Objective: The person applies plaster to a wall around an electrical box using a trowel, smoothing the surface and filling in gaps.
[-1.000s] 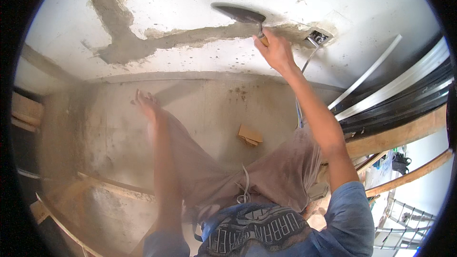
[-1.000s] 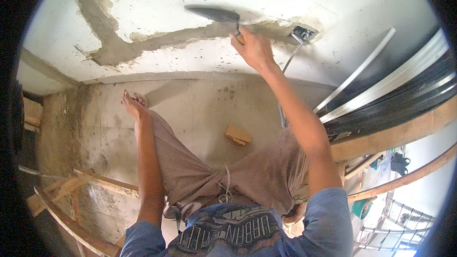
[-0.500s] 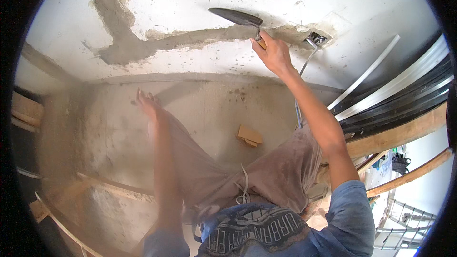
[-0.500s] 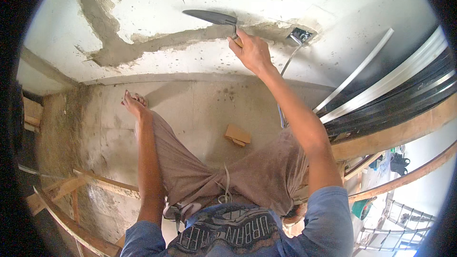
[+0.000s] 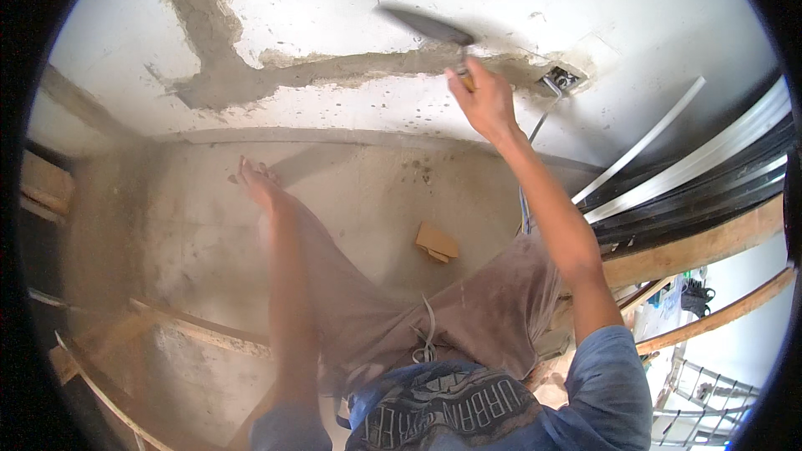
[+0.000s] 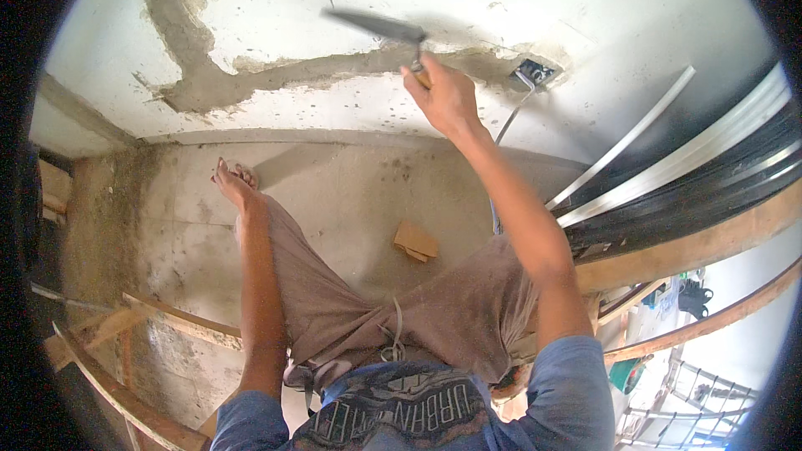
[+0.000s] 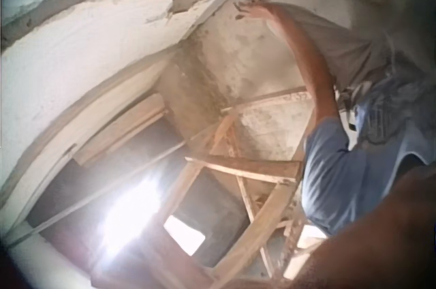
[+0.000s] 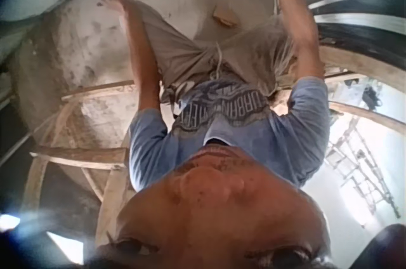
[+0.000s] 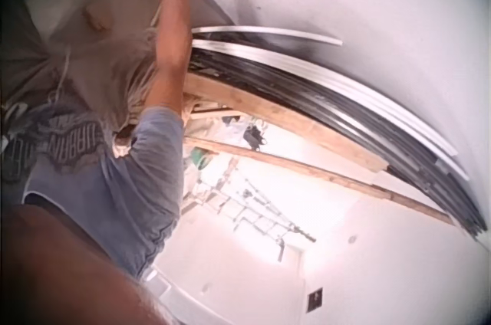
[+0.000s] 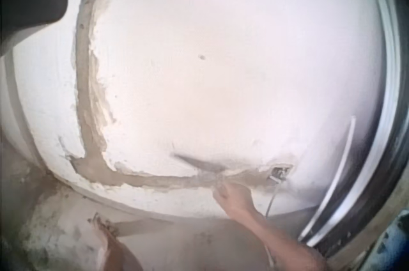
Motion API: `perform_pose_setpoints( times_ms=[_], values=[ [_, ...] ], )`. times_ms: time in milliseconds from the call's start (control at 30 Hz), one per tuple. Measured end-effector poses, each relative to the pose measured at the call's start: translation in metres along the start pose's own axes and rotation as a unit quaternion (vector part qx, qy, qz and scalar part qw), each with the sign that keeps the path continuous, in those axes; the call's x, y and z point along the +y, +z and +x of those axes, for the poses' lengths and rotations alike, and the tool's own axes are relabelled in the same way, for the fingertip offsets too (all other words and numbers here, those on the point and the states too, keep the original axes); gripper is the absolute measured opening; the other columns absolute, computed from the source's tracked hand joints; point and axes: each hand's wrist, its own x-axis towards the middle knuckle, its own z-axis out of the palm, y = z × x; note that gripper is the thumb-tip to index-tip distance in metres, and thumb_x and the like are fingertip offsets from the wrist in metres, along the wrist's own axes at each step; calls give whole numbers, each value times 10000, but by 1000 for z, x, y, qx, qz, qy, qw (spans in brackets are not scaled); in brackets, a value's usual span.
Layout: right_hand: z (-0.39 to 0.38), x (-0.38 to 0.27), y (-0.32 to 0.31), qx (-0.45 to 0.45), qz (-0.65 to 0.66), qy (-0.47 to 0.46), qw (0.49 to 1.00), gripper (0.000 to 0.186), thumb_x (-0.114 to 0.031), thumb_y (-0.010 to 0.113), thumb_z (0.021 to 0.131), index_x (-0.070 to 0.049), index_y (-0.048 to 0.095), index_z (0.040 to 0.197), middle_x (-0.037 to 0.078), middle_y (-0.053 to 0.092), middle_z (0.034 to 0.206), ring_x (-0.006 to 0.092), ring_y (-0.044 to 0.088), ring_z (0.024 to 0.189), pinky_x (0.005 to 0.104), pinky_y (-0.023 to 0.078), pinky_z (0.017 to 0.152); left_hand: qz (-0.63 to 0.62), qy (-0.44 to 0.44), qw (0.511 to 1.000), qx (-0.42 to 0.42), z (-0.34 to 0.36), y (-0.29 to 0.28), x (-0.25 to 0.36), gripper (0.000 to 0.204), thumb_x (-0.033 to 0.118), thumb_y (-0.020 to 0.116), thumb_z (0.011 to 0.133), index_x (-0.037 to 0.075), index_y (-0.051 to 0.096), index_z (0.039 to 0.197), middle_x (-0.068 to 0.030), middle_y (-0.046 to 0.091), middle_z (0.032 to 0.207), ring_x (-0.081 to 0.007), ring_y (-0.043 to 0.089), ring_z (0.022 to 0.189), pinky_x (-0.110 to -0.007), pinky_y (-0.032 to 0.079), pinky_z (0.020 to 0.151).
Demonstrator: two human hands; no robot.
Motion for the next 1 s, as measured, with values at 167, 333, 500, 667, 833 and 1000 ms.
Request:
perform_pose_setpoints(
  times_ms=[167,333,500,667,833,1000],
  values=[
    [0,5,10,12,-56,-73,996,369,-371,623,992,-15,575,912,128,592,600,262,559,496,386,454,490,-28,-8,999,-13,8,-1,-2,441,311,480,1019,127,451,1418,6,423,706,-104,356,501,-265,299,426],
    [4,-5,0,-25,-74,4,997,363,-375,633,987,-12,613,985,119,622,641,221,595,541,365,475,511,-18,-5,1000,-21,-2,2,2,415,323,482,1017,139,467,1389,2,435,716,-101,359,502,-268,306,432],
    [-5,-16,-5,51,71,-3,996,337,-355,619,1001,-25,595,941,82,544,547,206,549,497,376,464,501,-27,-9,1000,1,3,-1,0,413,345,494,1018,137,471,1374,-4,440,723,-102,367,507,-275,316,441],
    [-3,-2,19,-28,-76,-57,995,340,-359,632,993,-29,591,919,86,570,570,219,556,499,360,454,480,-9,-6,1000,-3,8,-8,0,410,337,492,1014,156,476,1382,-13,467,810,-104,407,610,-268,341,507],
    [-1,-6,22,-29,-64,-42,997,334,-360,628,992,-27,606,974,103,603,594,261,576,506,384,488,510,3,-27,999,-28,-12,-5,12,394,305,475,1015,186,491,1391,-2,488,852,-82,433,691,-245,374,589],
    [4,-13,11,-66,-63,43,995,403,-385,609,998,2,628,1109,111,636,625,252,614,534,400,512,554,13,-25,1000,-11,-20,-4,18,387,301,480,1016,170,500,1380,4,470,832,-81,392,657,-250,352,556]
  ],
)
